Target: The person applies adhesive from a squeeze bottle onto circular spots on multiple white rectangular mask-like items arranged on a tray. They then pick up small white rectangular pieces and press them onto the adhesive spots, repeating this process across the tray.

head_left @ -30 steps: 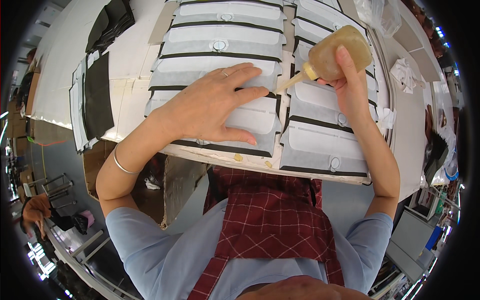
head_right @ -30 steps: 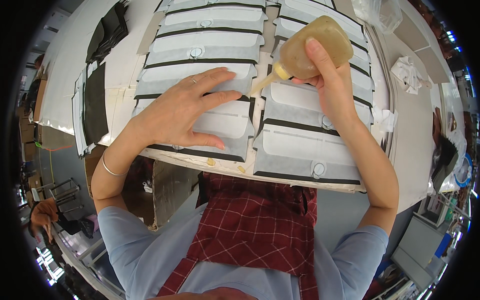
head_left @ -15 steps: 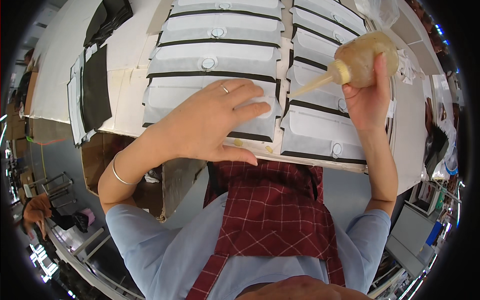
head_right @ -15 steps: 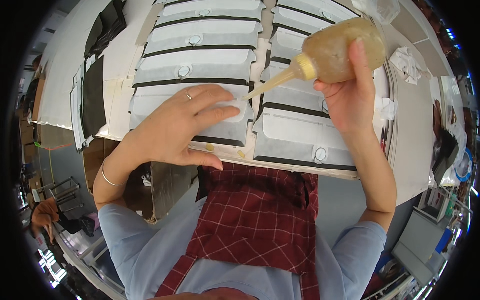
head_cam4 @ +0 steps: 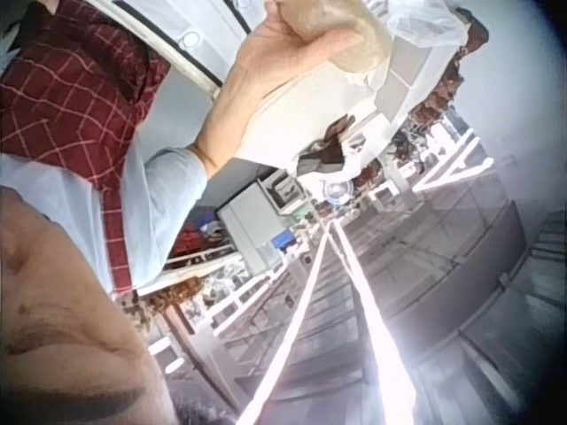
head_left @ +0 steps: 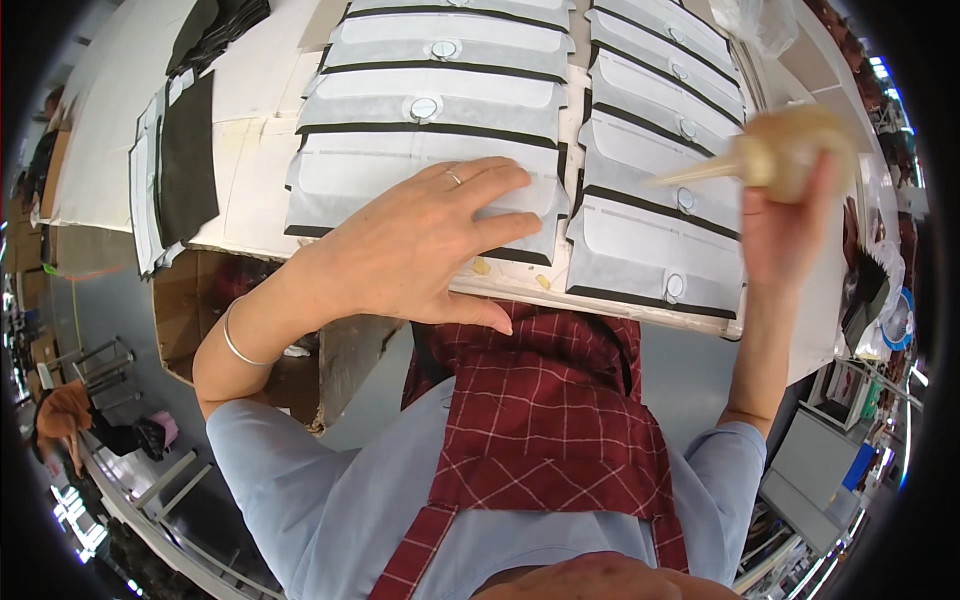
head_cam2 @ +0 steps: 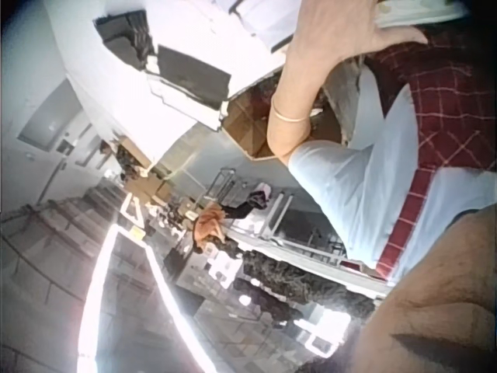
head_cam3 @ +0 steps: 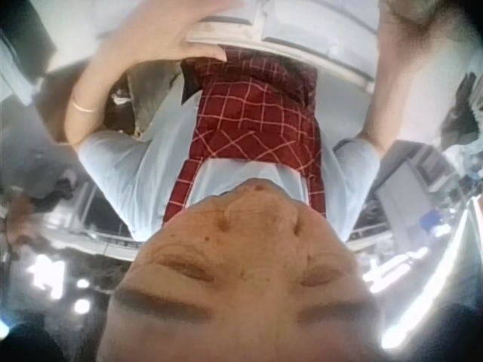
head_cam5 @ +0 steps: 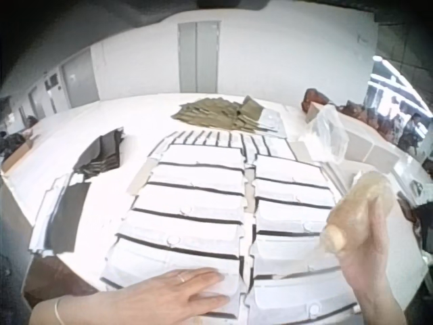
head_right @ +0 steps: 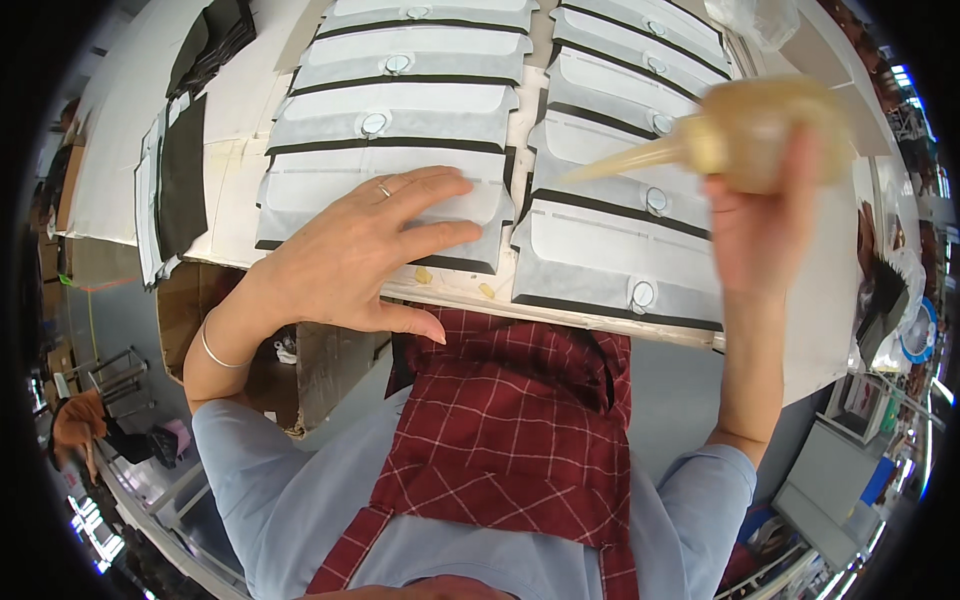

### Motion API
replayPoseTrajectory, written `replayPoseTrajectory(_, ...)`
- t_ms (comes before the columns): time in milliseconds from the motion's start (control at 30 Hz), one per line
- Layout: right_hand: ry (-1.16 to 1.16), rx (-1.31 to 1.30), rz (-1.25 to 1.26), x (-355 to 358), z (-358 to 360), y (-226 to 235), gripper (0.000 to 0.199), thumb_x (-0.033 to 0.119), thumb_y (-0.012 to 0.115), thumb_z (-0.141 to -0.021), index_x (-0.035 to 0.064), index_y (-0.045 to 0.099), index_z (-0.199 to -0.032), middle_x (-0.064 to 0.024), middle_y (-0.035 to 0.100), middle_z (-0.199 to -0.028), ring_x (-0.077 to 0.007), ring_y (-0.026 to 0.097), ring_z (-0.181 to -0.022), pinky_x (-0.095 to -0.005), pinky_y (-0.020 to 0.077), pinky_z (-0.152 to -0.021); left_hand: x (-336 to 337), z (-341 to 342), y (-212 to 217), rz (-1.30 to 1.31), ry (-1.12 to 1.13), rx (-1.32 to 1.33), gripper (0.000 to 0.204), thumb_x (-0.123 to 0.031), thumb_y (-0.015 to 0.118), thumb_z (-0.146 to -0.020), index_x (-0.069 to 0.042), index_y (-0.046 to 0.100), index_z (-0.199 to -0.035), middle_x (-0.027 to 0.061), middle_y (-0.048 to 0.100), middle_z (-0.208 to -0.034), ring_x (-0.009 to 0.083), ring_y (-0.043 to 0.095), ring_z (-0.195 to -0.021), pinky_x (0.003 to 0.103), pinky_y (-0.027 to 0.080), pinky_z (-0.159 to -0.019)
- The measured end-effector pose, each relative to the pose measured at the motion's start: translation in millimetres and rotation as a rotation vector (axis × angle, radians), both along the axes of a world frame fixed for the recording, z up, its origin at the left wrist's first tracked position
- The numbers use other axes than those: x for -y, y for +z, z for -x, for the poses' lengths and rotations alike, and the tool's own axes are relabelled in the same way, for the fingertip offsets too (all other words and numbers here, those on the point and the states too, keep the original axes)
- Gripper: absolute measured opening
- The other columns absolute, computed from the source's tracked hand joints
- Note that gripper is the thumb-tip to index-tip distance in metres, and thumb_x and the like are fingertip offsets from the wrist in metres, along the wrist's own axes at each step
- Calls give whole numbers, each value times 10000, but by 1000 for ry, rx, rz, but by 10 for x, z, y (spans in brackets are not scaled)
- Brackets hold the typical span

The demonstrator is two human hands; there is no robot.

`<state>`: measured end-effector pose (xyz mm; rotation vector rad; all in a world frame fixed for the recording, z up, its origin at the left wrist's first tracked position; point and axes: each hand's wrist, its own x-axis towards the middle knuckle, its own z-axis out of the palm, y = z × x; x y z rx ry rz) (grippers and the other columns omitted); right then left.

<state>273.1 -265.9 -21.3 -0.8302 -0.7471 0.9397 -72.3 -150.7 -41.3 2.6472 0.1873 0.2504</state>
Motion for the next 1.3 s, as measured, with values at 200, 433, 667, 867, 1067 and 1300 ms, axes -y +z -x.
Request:
replayPoseTrajectory(200, -17, 249, 261, -114, 479, -233, 533, 406, 614, -1007, 3, 492, -1334, -133, 652, -1168, -205, 718, -989, -321, 642, -669, 28, 8, 27, -9, -6, 5, 833, -556, 831, -706, -59, 597, -1332, 239, 458, -1466, 421, 462, -1361, 510, 421, -1095)
replayPoseTrajectory(433, -16, 330, 238, -84, 531, -322, 509, 352, 643, -996, -13, 490, -1315, -142, 643, -1159, -227, 714, -978, -345, 632, -667, 35, 6, 23, -16, -23, -12, 835, -554, 841, -696, -65, 599, -1329, 246, 440, -1483, 427, 436, -1389, 513, 419, -1098)
replayPoseTrajectory(667, 34, 325, 274, 66, 613, -325, 500, 355, 633, -1002, -4, 491, -1320, -142, 650, -1152, -220, 709, -976, -333, 614, -638, 40, 11, 8, -12, -21, -13, 832, -553, 843, -694, -72, 597, -1326, 242, 425, -1506, 421, 414, -1412, 517, 413, -1102)
replayPoseTrajectory(867, 175, -165, 252, 99, 422, -303, 624, 495, 588, -1001, -23, 477, -1331, -181, 641, -1157, -259, 684, -930, -310, 606, -607, 31, 3, 11, -16, -20, -10, 828, -559, 834, -702, -71, 592, -1326, 231, 444, -1497, 421, 418, -1409, 514, 414, -1097)
replayPoseTrajectory(1067, 457, -477, 49, 233, 57, -38, 705, 487, 554, -1020, -69, 343, -1398, -152, 481, -1242, -255, 521, -1008, -284, 583, -699, 6, -38, -15, -57, 7, 30, 841, -579, 817, -711, -56, 586, -1328, 198, 483, -1467, 408, 417, -1407, 527, 393, -1110)
replayPoseTrajectory(1300, -15, 342, 236, 235, 343, -325, 550, 458, 571, -1017, 71, 455, -1391, -109, 618, -1268, -232, 662, -1061, -366, 579, -681, -91, -381, -4, -124, -62, 79, 945, -667, 760, -718, -5, 549, -1360, 182, 495, -1448, 374, 342, -1459, 536, 299, -1182)
